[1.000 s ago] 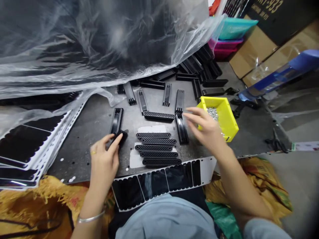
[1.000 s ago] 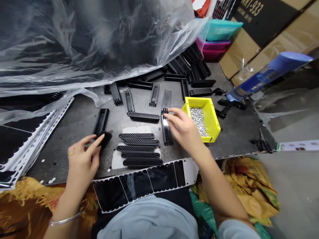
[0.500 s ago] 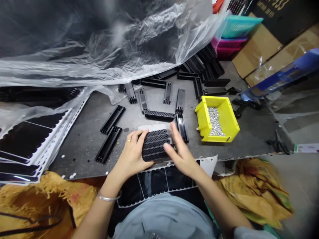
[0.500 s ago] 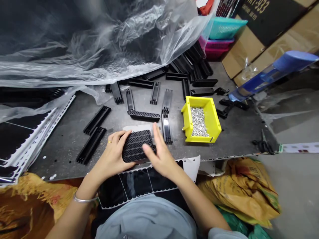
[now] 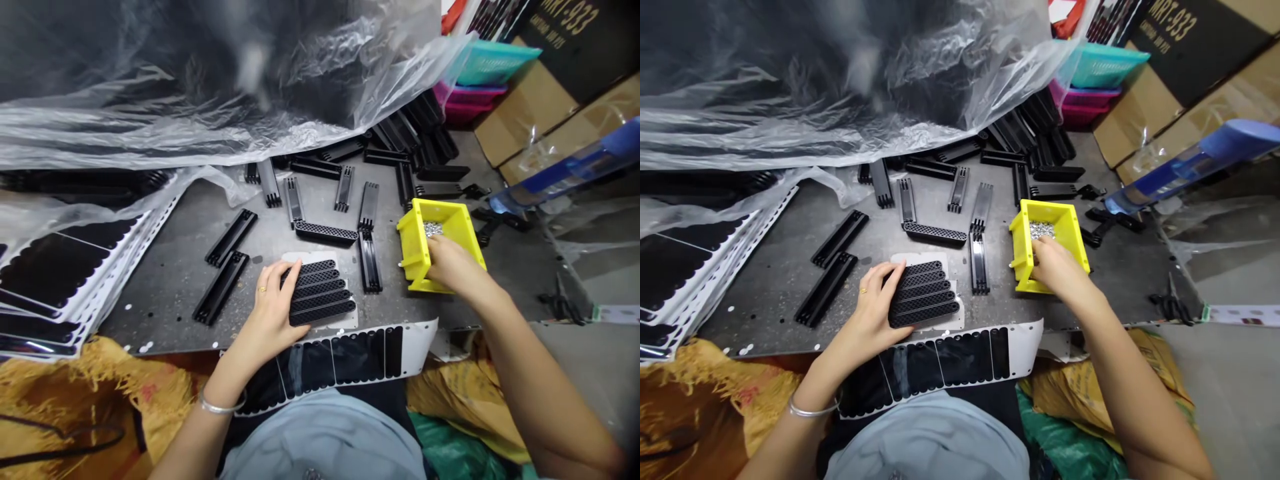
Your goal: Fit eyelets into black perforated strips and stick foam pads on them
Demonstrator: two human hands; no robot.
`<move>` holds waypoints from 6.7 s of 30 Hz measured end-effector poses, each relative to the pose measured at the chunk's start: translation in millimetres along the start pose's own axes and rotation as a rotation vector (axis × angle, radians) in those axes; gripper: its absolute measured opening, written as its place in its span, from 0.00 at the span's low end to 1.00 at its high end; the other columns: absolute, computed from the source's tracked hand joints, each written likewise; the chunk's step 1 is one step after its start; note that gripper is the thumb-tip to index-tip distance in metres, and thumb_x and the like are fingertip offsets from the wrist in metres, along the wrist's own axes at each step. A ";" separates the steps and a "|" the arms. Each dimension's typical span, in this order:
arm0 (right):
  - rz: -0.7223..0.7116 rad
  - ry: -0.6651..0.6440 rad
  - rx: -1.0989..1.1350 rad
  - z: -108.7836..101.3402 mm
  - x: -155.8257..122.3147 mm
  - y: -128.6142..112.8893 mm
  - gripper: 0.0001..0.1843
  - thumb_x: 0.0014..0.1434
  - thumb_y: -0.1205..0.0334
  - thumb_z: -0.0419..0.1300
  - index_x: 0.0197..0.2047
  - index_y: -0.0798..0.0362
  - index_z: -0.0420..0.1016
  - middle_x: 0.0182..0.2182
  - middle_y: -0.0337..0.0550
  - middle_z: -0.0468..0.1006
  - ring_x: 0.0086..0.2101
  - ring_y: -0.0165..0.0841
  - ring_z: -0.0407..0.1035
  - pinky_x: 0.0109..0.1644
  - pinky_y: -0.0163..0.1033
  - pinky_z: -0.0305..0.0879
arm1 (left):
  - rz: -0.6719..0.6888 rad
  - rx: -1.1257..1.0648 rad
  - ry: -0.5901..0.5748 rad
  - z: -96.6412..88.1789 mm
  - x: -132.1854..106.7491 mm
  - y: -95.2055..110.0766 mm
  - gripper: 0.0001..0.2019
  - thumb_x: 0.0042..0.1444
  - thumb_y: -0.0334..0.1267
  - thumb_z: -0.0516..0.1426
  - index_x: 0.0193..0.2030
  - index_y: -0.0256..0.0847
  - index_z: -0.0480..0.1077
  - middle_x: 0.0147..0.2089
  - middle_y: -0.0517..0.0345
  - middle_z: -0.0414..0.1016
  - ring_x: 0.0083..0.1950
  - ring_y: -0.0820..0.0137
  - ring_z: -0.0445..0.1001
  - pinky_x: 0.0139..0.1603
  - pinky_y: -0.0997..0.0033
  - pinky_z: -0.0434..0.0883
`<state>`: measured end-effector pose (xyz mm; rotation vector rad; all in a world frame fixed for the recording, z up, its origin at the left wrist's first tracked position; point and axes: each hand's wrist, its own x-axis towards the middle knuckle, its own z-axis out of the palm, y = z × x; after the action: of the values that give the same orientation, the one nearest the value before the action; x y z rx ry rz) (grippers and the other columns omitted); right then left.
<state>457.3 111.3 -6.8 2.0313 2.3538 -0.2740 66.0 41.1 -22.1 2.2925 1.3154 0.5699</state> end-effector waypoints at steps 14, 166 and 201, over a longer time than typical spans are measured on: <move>-0.307 0.464 0.343 -46.5 -22.0 -67.1 0.05 0.66 0.61 0.67 0.44 0.47 0.85 0.41 0.45 0.85 0.38 0.38 0.79 0.42 0.43 0.76 | 0.029 -0.037 0.025 2.7 3.8 -0.9 0.55 0.55 0.42 0.68 0.80 0.47 0.37 0.73 0.36 0.53 0.78 0.38 0.47 0.76 0.28 0.53; -0.620 0.392 0.198 9.8 -27.0 -132.7 0.06 0.70 0.64 0.62 0.44 0.51 0.81 0.37 0.42 0.83 0.36 0.35 0.71 0.41 0.44 0.57 | 0.200 0.165 0.283 -37.7 -16.5 -19.4 0.06 0.66 0.30 0.61 0.47 0.43 0.78 0.43 0.55 0.83 0.46 0.65 0.80 0.58 0.56 0.71; -0.571 0.351 0.314 12.6 -33.7 -167.5 0.06 0.70 0.64 0.62 0.40 0.55 0.79 0.35 0.42 0.81 0.36 0.36 0.69 0.39 0.43 0.57 | 0.246 0.150 0.300 -23.2 -38.3 -30.6 0.19 0.64 0.26 0.63 0.61 0.41 0.74 0.55 0.49 0.83 0.55 0.60 0.78 0.58 0.55 0.72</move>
<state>296.5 53.4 5.1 1.5483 3.2718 -0.3330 14.3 25.3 -25.1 2.5910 1.2485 0.9585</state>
